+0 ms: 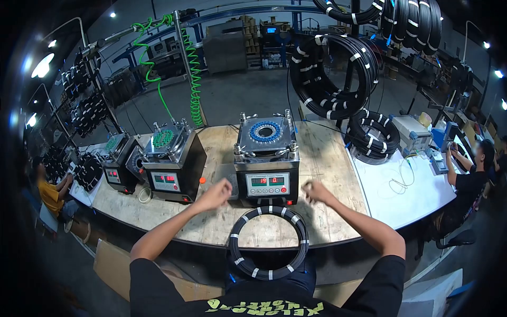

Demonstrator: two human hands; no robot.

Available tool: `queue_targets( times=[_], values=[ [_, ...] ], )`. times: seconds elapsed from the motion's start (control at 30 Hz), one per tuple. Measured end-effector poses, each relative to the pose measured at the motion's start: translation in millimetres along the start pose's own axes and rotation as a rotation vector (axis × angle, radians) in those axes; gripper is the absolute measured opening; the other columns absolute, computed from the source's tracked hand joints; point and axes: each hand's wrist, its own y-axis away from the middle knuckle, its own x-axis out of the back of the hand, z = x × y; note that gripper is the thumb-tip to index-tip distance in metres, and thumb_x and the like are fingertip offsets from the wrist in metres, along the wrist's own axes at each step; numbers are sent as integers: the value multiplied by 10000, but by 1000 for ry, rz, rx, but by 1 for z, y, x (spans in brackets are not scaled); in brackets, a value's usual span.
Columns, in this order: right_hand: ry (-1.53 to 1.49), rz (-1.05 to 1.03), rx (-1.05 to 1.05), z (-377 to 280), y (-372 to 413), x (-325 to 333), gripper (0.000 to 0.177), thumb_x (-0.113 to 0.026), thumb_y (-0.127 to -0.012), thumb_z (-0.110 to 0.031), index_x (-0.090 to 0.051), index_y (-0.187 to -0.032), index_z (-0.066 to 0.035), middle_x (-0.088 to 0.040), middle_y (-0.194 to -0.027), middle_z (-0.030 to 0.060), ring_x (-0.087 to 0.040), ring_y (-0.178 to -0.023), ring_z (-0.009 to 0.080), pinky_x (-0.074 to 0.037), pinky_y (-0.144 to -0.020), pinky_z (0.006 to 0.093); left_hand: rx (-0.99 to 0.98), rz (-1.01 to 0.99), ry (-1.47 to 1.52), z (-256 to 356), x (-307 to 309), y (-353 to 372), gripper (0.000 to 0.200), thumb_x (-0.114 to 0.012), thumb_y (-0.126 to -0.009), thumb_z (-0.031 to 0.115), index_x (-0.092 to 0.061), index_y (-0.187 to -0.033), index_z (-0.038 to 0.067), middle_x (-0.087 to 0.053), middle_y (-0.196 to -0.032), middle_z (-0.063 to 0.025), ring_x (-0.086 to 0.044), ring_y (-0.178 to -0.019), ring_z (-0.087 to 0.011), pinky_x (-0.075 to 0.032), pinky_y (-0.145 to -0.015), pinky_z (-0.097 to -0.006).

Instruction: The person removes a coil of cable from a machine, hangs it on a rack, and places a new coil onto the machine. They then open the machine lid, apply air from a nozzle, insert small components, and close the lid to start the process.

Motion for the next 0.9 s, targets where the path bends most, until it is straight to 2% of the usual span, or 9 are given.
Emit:
queue_targets(
  times=[0.07, 0.13, 0.23, 0.27, 0.33, 0.57, 0.73, 0.77, 0.9],
  values=[
    [164, -344, -260, 13, 36, -13, 560, -615, -1011, -459, -561, -1302, 17, -738, -863, 204, -753, -677, 298, -632, -561, 396, 102, -227, -175, -28, -19, 29, 280, -583, -1027, 230, -514, -1188, 12, -670, -757, -97, -688, -627, -174, -539, -587, -358],
    [253, -491, -243, 30, 61, -33, 563, -626, -1005, -458, -551, -1276, 29, -736, -871, 209, -764, -751, 295, -640, -593, 405, 183, -441, -277, -66, -48, 46, 449, -576, -1034, 310, -470, -1340, -1, -697, -810, -133, -703, -660, -192, -565, -624, -363],
    [194, -358, -290, 28, 78, -47, 392, -590, -1031, -305, -522, -1236, 22, -735, -912, 212, -760, -724, 279, -644, -561, 408, 379, -595, -154, -64, -70, 66, 615, -558, -1049, 296, -309, -1520, -11, -704, -844, -163, -719, -710, -215, -602, -644, -358],
    [229, -312, -276, 30, 76, -46, 362, -587, -1019, -255, -506, -1244, 16, -731, -907, 209, -756, -712, 277, -640, -548, 413, 438, -594, 144, -98, -84, 61, 609, -553, -1053, 212, -257, -1540, -3, -705, -850, -159, -719, -714, -222, -617, -630, -350],
    [299, -224, -243, 26, 69, -47, 327, -581, -996, -155, -476, -1262, 4, -723, -896, 203, -749, -687, 272, -631, -522, 422, 475, -539, 185, -84, -82, 66, 611, -557, -1046, 155, -243, -1551, 15, -702, -840, -148, -717, -718, -215, -620, -631, -338],
    [-258, -202, -165, -23, 102, -29, 391, -621, -925, -13, -496, -1286, -93, -588, -736, 48, -608, -567, 164, -632, -593, 404, 474, -348, 496, -16, -37, 80, 594, -596, -1019, 120, -329, -1549, 88, -717, -882, -139, -721, -750, -194, -616, -659, -298],
    [-599, -299, -83, -46, 117, -35, 362, -426, -1032, -206, -596, -1183, 75, -727, -1051, 190, -754, -949, 254, -620, -845, 336, 322, -213, 1062, 23, -22, 85, 354, -467, -1081, 139, -494, -1386, -39, -701, -1172, -186, -708, -1061, -216, -583, -853, -295],
    [-668, -278, -69, -47, 119, -39, 303, -469, -1025, -168, -593, -1188, 56, -723, -1005, 163, -744, -921, 229, -611, -848, 338, 294, -190, 1050, 32, -23, 85, 339, -479, -1077, 138, -508, -1369, -33, -696, -1187, -177, -707, -1073, -216, -584, -873, -305],
    [-97, -260, 309, -33, 108, -46, 246, -658, -971, -167, -628, -1170, -26, -692, -892, 65, -676, -733, 168, -551, -657, 325, 203, -88, 717, 58, -31, 80, 267, -588, -1037, 156, -605, -1243, -14, -718, -1091, -109, -705, -951, -165, -570, -817, -288]
  ],
)
